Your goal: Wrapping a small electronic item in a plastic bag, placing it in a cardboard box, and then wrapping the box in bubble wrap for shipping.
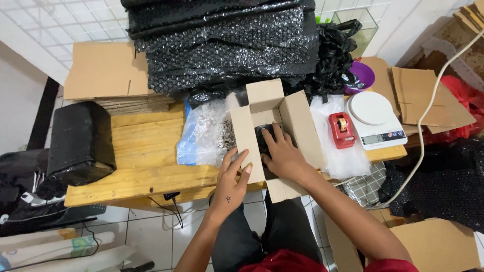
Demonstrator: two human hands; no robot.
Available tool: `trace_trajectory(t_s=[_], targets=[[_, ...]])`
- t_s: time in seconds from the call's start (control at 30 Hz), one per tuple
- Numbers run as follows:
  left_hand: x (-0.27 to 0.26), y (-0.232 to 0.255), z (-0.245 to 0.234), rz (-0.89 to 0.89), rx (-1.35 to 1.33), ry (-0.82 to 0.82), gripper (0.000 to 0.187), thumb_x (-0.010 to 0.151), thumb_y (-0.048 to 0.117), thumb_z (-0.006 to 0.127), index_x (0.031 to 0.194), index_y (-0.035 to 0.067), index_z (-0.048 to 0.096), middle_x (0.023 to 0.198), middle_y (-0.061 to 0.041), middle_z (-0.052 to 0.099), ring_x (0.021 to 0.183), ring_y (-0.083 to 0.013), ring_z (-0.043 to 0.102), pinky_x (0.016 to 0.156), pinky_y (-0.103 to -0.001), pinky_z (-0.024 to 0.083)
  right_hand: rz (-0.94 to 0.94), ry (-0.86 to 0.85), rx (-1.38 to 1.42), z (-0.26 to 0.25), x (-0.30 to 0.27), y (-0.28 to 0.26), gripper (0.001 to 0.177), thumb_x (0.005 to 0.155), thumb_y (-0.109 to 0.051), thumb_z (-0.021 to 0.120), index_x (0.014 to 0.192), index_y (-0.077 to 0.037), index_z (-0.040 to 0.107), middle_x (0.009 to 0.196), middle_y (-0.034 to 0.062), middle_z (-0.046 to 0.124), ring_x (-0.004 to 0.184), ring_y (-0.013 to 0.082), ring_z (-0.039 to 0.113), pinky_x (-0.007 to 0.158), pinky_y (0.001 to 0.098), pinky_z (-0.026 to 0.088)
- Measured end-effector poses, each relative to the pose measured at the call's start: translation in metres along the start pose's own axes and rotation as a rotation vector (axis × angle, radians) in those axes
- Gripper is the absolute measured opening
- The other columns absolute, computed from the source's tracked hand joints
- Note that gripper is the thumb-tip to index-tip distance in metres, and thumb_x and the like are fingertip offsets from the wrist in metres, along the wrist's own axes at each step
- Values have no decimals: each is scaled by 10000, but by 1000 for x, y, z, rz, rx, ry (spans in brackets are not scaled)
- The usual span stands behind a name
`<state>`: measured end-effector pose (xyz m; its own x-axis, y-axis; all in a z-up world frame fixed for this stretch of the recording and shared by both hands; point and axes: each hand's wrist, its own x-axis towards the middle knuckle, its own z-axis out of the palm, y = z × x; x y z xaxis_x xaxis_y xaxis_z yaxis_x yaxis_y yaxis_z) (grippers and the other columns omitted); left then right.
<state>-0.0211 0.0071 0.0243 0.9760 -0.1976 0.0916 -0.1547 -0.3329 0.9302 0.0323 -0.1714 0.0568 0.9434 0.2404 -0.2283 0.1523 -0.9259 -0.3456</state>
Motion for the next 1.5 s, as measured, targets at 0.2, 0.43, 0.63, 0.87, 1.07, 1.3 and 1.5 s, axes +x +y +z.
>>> trace_trajectory(t_s=[0.2, 0.43, 0.63, 0.87, 1.07, 1.3, 1.5], targets=[[3, -9, 3, 24, 30, 31, 464, 1040, 234, 541, 1475, 72, 533, 1505, -286, 379, 1299, -518, 513, 1022, -607, 491, -7, 99, -122, 21, 13, 10, 552, 972, -148, 584, 1495, -88, 417, 1434, 233, 383, 1186, 449, 571, 837, 596, 600], [0, -11, 5, 13, 37, 14, 465, 1055, 217, 502, 1500, 82, 506, 1509, -290, 362, 1190, -467, 602, 949, -567, 542, 13, -143, -52, 21, 24, 14, 785, 936, -153, 699, 1587, -63, 270, 1566, 292, 179, 1291, 518, 525, 940, 618, 577], [0, -5, 9, -2, 28, 8, 515, 1059, 250, 455, 1553, 105, 429, 1527, -297, 327, 1107, -397, 635, 932, -552, 550, -109, 95, 17, 1, -5, 15, 595, 972, -183, 618, 1503, 3, 425, 1505, 315, 339, 1231, 518, 577, 874, 616, 598], [4, 9, 19, 188, 312, 166, 510, 1022, 261, 545, 1478, 40, 487, 1532, -317, 298, 1296, -520, 495, 999, -618, 494, -29, 598, -148, 13, -16, 61, 415, 952, -273, 658, 1324, -94, 609, 1292, 188, 543, 1112, 415, 561, 849, 532, 510], [6, 10, 34, 248, 500, 184, 580, 945, 338, 712, 1414, 36, 553, 1503, -353, 306, 1289, -527, 498, 985, -628, 491, -22, 396, 293, 23, -18, 79, 645, 942, -203, 651, 1504, -38, 382, 1331, 289, 498, 1178, 534, 543, 920, 634, 509], [8, -32, 51, 268, 795, 274, 564, 942, 415, 655, 1407, 123, 528, 1564, -262, 393, 1424, -471, 380, 1071, -597, 365, -41, 226, 482, 12, -23, 86, 724, 981, -523, 461, 1568, -137, 288, 1511, 158, 428, 1230, 312, 575, 983, 438, 467], [11, -31, 48, 526, 1013, 234, 389, 988, 354, 596, 1327, 169, 641, 1590, -132, 410, 1493, -322, 352, 1145, -663, 275, -91, 360, 453, 5, -8, 128, 473, 999, -483, 467, 1269, -129, 628, 1264, 81, 665, 870, 186, 655, 770, 363, 537]])
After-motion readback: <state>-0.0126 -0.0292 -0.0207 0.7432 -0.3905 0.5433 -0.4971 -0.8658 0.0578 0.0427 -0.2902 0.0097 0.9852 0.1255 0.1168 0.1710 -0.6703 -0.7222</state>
